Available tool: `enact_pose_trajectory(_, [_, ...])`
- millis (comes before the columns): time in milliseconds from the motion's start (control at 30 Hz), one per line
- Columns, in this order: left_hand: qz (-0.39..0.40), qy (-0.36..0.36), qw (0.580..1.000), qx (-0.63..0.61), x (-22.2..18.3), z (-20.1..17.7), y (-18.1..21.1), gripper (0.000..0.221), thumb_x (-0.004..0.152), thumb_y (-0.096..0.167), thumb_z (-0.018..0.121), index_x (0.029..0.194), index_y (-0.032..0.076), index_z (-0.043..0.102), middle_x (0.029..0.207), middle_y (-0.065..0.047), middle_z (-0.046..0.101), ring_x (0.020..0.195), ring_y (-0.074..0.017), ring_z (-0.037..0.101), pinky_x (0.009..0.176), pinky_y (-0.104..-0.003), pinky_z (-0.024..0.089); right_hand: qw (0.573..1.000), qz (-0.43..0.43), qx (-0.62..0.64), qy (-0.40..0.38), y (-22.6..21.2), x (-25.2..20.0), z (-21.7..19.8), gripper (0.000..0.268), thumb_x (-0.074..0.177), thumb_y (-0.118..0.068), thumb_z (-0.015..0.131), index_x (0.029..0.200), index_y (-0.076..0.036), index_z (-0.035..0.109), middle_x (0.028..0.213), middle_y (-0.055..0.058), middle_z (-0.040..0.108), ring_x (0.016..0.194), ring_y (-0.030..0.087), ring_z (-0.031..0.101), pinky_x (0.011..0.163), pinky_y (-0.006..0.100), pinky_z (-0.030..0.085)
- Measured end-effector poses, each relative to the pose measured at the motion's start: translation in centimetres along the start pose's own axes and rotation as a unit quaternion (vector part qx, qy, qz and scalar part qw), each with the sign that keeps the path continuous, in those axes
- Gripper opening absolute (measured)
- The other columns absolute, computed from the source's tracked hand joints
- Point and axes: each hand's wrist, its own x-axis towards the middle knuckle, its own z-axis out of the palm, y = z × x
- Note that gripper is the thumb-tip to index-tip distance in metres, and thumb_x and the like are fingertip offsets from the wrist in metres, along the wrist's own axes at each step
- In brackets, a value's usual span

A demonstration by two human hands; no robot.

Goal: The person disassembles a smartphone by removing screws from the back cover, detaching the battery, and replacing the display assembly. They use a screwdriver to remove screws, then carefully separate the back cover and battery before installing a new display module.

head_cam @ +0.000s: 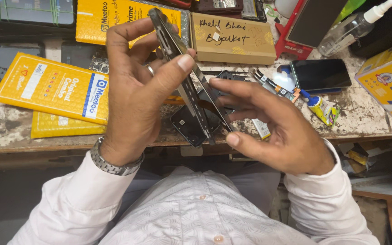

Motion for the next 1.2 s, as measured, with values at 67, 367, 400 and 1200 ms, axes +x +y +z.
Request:
enact_pose_trajectory(67, [-0.005,0.019,1.000,-0.003,0.1,-0.1,0.1,0.057,0.102,0.000,0.073,0.144,0.003,0.034,0.135,-0.022,0.055,0.115,-0.0232,0.064,0.106,-0.039,0.059,0.999,-0.033,-0.024,-0.014,-0.2,-0.3,-0.1,0.070,0.088,-0.003,0.070,0.153,-0.006,0.044,0.153,0.017,0.051,0.141,0.027,0.057,0.109,0.039,0.055])
enact_pose_trajectory(367, [0.011,0.043,0.997,0.060,0.4,0.3,0.2,0.060,0.097,0.009,0.078,0.140,0.003,0.037,0.136,-0.018,0.053,0.112,-0.0212,0.069,0.094,-0.032,0.064,0.897,-0.213,-0.383,0.067,-0.5,-0.7,1.2,0.051,0.087,0.004,0.073,0.132,-0.010,0.054,0.130,0.020,0.066,0.103,0.034,0.074,0.080,0.036,0.060])
enact_pose_trajectory(400, [0.016,0.042,0.996,0.076,0.5,0.4,0.2,0.061,0.096,0.010,0.079,0.139,0.003,0.036,0.135,-0.017,0.052,0.111,-0.0207,0.070,0.092,-0.031,0.064,0.878,-0.210,-0.423,0.079,-0.5,-0.8,1.6,0.047,0.088,0.003,0.076,0.130,-0.011,0.059,0.126,0.018,0.069,0.097,0.034,0.074,0.078,0.037,0.060])
enact_pose_trajectory(1200, [0.088,0.024,0.985,0.146,1.4,1.1,0.0,0.065,0.097,0.015,0.081,0.140,0.003,0.033,0.140,-0.017,0.047,0.123,-0.0197,0.065,0.104,-0.032,0.064,0.870,-0.194,-0.410,0.192,1.3,-1.0,3.4,0.032,0.084,0.011,0.074,0.113,-0.001,0.067,0.115,0.018,0.067,0.095,0.032,0.074,0.078,0.037,0.059])
